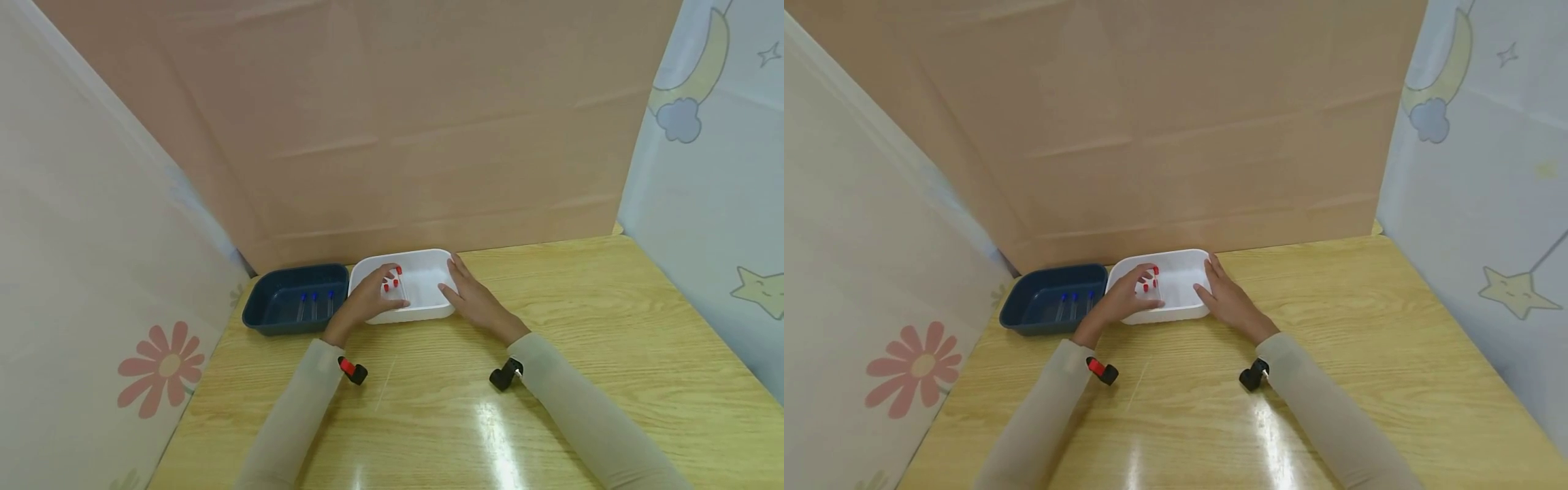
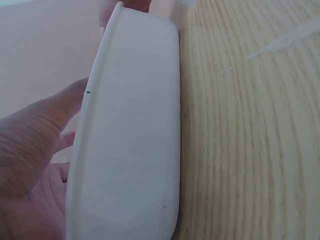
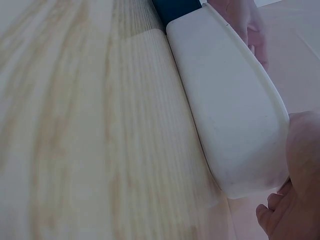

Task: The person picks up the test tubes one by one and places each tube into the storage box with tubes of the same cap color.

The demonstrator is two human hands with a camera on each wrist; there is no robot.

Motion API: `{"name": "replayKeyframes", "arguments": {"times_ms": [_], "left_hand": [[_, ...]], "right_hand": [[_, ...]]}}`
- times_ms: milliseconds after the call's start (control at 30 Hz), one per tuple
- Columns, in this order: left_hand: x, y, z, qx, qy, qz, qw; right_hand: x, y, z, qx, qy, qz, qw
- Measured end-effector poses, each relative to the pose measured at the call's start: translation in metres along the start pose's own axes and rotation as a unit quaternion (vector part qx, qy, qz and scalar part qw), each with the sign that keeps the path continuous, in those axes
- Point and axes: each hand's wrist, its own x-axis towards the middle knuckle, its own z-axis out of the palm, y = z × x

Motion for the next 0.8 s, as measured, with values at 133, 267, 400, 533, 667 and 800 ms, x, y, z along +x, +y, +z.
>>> {"name": "replayKeyframes", "arguments": {"times_ms": [133, 267, 400, 533, 667, 800], "left_hand": [[0.005, -0.003, 0.002, 0.037, 0.000, 0.000, 0.9993], [0.009, -0.005, 0.004, 0.060, -0.002, -0.007, 0.9982], [0.011, -0.007, 0.004, 0.064, -0.007, -0.018, 0.9978], [0.013, -0.009, 0.004, 0.073, -0.024, -0.031, 0.9965], [0.015, -0.011, 0.004, 0.081, -0.039, -0.036, 0.9953], [0.017, -0.013, 0.005, 0.089, -0.046, -0.034, 0.9944]], "right_hand": [[0.000, 0.000, 0.000, -0.002, -0.001, 0.003, 1.0000], [0.000, -0.001, -0.001, -0.005, 0.000, 0.007, 1.0000], [0.000, -0.002, 0.000, -0.006, 0.000, 0.005, 1.0000], [-0.001, -0.003, 0.000, -0.005, 0.001, 0.004, 1.0000], [-0.001, -0.003, -0.001, -0.006, 0.002, 0.002, 1.0000], [-0.001, -0.002, -0.001, -0.006, 0.003, 0.004, 1.0000]]}}
